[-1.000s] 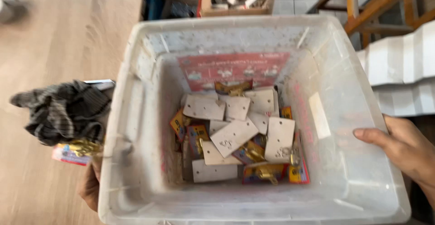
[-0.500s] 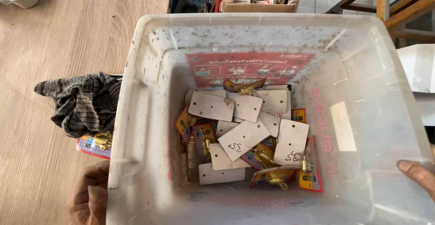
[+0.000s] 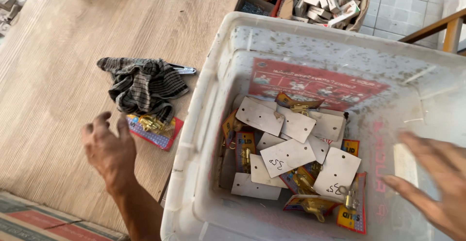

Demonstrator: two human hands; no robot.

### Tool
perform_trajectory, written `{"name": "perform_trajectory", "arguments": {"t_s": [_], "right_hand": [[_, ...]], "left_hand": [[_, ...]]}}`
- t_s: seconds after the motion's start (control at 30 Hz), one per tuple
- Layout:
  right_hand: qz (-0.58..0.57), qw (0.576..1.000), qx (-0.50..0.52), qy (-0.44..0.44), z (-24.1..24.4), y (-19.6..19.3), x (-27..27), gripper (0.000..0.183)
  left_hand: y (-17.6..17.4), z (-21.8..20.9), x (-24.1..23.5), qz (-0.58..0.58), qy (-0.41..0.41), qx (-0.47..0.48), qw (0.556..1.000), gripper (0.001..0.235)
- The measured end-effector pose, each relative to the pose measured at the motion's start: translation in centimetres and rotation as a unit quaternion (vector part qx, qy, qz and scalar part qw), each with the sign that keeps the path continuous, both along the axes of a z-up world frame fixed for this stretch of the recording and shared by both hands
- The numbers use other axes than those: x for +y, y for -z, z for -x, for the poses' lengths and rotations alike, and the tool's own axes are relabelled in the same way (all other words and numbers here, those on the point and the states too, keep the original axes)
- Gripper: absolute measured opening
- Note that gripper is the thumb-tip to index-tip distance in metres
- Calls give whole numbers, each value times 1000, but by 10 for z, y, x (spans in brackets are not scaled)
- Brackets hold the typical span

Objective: The person picks up several packaged door locks from a bin and a table, wipes them with a cloth, and places them into a larger plastic container.

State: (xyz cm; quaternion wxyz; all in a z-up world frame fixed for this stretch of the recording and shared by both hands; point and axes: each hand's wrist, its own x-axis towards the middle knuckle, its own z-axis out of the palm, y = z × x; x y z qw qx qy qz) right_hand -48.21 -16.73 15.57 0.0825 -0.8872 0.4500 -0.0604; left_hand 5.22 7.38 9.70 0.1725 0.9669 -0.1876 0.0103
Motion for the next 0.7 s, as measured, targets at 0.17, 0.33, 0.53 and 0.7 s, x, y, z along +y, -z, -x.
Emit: {"name": "perform_trajectory", "arguments": {"t_s": [0.17,0.33,0.53,0.7], "right_hand": [[197,942,216,-164,-52,-13,5,88],[60,921,303,-236,-74,-8,7,79],[17,927,226,-298,-88,10,14,69],[-34,954,17,-296,-141,-53,0,73]], "left_hand": [[-7,2,-24,27,46,46,998,54],[12,-21,-51,-16,137,43,989,78],[49,-63,-40,207,189,-192,941,11],[-86,26,-67,494,279,-58,822,13]]}}
